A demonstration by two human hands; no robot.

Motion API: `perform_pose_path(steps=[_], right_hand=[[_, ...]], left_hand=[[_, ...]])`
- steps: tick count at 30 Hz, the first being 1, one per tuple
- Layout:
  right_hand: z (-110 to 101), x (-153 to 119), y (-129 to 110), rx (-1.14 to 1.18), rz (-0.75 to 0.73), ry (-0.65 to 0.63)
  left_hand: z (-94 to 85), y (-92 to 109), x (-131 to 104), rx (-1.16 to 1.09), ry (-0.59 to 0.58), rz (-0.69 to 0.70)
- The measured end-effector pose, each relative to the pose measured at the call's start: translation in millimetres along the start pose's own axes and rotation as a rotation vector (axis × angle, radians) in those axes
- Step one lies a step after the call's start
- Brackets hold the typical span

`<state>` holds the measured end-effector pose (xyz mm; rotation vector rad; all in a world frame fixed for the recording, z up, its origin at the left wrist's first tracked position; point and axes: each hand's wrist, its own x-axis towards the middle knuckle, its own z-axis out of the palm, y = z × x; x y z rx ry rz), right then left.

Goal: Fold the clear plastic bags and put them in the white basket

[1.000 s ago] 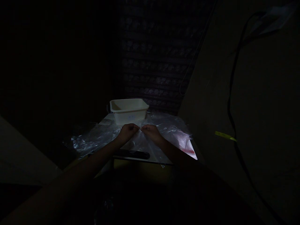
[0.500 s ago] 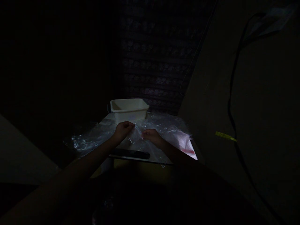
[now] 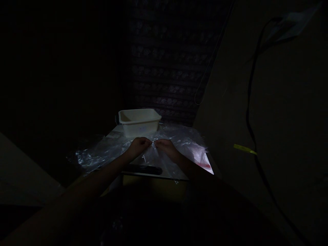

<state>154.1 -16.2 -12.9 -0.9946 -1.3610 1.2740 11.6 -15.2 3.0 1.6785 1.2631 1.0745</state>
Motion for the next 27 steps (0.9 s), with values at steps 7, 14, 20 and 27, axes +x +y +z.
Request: perform_pose_path(steps=[7, 14, 20, 27], right_hand=[[3.2, 6.0, -3.9, -0.036, -0.039, 0.091], [-6.1, 9.8, -3.1, -0.012, -0.031, 0.173], [-8.3, 6.5, -3.2, 0.003, -0.012, 0.145], [-5.4, 5.2, -0.1, -0.087, -0.016, 0.052]], left_hand=[[4.4, 4.5, -0.4, -0.015, -0.012, 0.01], [0.0, 1.1, -1.6, -0.088, -0.023, -0.057], [-3.5, -1.7, -1.6, -0.075, -0.026, -0.08], [-5.4, -0.4, -1.8, -0.171, 0.047, -0.08]])
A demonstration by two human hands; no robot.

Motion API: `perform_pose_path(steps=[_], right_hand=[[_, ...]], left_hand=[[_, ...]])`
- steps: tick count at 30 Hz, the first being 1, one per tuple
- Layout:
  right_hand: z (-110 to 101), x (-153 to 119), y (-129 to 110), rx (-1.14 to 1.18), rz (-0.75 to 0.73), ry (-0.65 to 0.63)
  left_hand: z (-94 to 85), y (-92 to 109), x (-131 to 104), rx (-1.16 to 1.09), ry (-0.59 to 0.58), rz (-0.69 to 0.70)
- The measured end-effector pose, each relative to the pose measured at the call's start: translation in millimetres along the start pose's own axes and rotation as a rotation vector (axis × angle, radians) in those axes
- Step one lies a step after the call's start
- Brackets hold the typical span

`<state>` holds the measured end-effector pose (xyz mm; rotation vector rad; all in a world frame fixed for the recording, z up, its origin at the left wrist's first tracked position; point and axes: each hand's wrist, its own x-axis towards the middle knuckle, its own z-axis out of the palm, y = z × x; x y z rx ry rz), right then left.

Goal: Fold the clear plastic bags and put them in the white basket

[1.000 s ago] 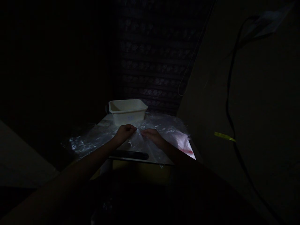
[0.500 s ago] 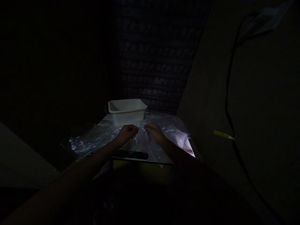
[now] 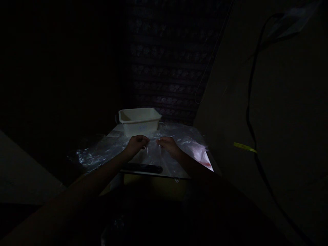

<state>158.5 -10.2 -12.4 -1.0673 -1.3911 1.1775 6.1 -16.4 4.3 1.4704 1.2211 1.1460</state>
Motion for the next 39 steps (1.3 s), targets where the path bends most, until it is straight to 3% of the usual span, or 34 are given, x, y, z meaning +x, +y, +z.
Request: perform_pose_path(steps=[7, 12, 23, 30, 35, 39], right_hand=[[2.1, 1.9, 1.0, 0.042, 0.01, 0.021], [5.0, 2.1, -0.4, 0.095, 0.013, 0.045], [3.0, 1.3, 2.6, 0.091, 0.02, 0.017], [2.6, 1.0, -1.3, 0.051, 0.008, 0.031], [1.6, 0.5, -1.9, 0.029, -0.025, 0.052], [1.5, -1.0, -1.8, 0.051, -0.009, 0.007]], left_hand=[[0.4, 2.5, -1.1, -0.106, 0.068, -0.008], [4.8, -2.2, -2.6, -0.229, -0.102, -0.115], [2.7, -9.6, 1.7, -0.119, -0.07, -0.08], [2.4, -4.3, -1.4, -0.139, -0.04, -0.128], [2.5, -4.2, -1.8, -0.119, -0.082, -0.157], [3.0, -4.9, -1.2, -0.121, -0.068, -0.161]])
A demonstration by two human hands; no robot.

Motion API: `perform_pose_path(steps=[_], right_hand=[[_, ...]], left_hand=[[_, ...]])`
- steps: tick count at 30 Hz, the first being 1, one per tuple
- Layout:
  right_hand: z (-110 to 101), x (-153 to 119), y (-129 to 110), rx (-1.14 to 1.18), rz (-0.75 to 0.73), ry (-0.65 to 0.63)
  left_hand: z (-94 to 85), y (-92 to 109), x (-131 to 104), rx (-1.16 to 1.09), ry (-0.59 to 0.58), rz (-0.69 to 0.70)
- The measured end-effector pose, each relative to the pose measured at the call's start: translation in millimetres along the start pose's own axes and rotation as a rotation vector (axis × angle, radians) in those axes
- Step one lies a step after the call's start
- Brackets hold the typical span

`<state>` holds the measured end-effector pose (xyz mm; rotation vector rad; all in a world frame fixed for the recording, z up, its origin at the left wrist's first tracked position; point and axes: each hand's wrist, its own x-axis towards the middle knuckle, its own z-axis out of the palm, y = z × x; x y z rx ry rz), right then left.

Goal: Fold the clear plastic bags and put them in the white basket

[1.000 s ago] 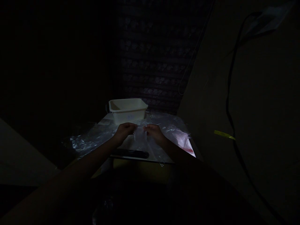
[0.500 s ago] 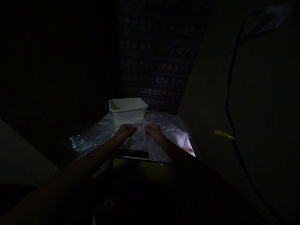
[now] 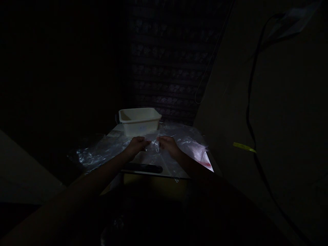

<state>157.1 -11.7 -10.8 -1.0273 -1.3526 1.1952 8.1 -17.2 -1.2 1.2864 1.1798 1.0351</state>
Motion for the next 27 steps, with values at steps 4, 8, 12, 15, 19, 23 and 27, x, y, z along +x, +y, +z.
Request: perform_pose_path(steps=[4, 8, 12, 15, 19, 23, 27], right_hand=[[0.0, -0.8, 1.6, -0.014, 0.036, -0.032], [0.1, -0.5, 1.9, -0.035, 0.02, -0.012], [0.1, 0.1, 1.8, -0.034, 0.012, 0.004], [-0.3, -0.2, 2.9, -0.023, 0.052, -0.038], [0.0, -1.3, 4.0, -0.028, 0.077, -0.096], [1.1, -1.7, 2.8, -0.03, 0.073, -0.084], [0.3, -0.9, 3.1, -0.028, 0.036, -0.07]], left_hand=[[-0.8, -0.1, 0.7, -0.028, 0.018, -0.001], [-0.8, -0.2, 0.5, -0.005, 0.011, -0.003], [0.4, 0.0, -0.4, 0.02, -0.001, -0.002], [1.0, 0.8, -1.5, 0.009, 0.012, 0.0], [0.2, 2.2, -2.3, -0.018, 0.018, 0.006], [-1.2, 1.4, -0.1, -0.048, 0.023, -0.002], [-2.0, -0.4, 1.7, -0.05, -0.034, -0.043]])
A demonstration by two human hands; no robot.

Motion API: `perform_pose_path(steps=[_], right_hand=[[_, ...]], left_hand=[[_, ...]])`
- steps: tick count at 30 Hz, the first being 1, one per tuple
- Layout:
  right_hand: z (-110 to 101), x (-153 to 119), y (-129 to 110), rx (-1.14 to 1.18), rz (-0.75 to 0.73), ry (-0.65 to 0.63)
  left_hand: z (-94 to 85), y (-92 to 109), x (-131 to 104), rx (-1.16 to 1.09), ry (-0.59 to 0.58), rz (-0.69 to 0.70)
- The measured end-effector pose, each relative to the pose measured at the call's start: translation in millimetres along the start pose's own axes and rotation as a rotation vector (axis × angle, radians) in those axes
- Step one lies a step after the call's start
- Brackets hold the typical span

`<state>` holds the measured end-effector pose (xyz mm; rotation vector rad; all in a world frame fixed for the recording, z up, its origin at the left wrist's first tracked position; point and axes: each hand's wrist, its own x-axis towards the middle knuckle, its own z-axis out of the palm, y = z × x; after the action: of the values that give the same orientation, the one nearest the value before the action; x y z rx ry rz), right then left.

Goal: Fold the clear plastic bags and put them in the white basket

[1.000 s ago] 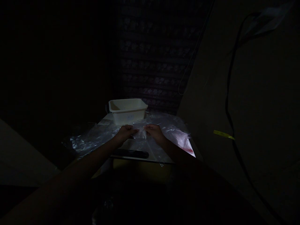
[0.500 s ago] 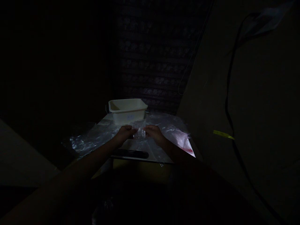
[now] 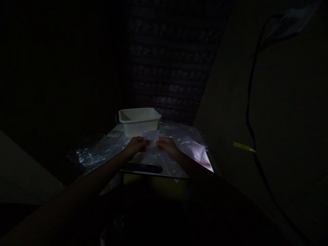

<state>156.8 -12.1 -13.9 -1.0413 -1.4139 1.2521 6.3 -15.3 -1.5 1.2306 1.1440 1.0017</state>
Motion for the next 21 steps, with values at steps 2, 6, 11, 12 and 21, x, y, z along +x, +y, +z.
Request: perform_pose_path(steps=[2, 6, 11, 12, 21], right_hand=[[-0.9, 0.5, 0.8, -0.004, -0.003, -0.002], [-1.2, 0.1, 1.7, 0.003, 0.062, -0.05], [0.9, -0.7, 1.3, 0.023, 0.096, -0.08], [1.2, -0.7, 0.9, 0.022, 0.095, -0.079], [0.2, -0.4, -2.8, -0.011, 0.078, -0.022]], left_hand=[[0.0, -0.4, -0.2, 0.008, -0.017, -0.007], [0.4, -0.5, -0.7, 0.006, 0.013, 0.011], [0.2, -0.1, -0.1, 0.003, 0.035, 0.021], [0.2, 0.3, -0.2, 0.004, 0.038, 0.023], [3.7, 1.5, -2.3, 0.062, 0.01, 0.024]])
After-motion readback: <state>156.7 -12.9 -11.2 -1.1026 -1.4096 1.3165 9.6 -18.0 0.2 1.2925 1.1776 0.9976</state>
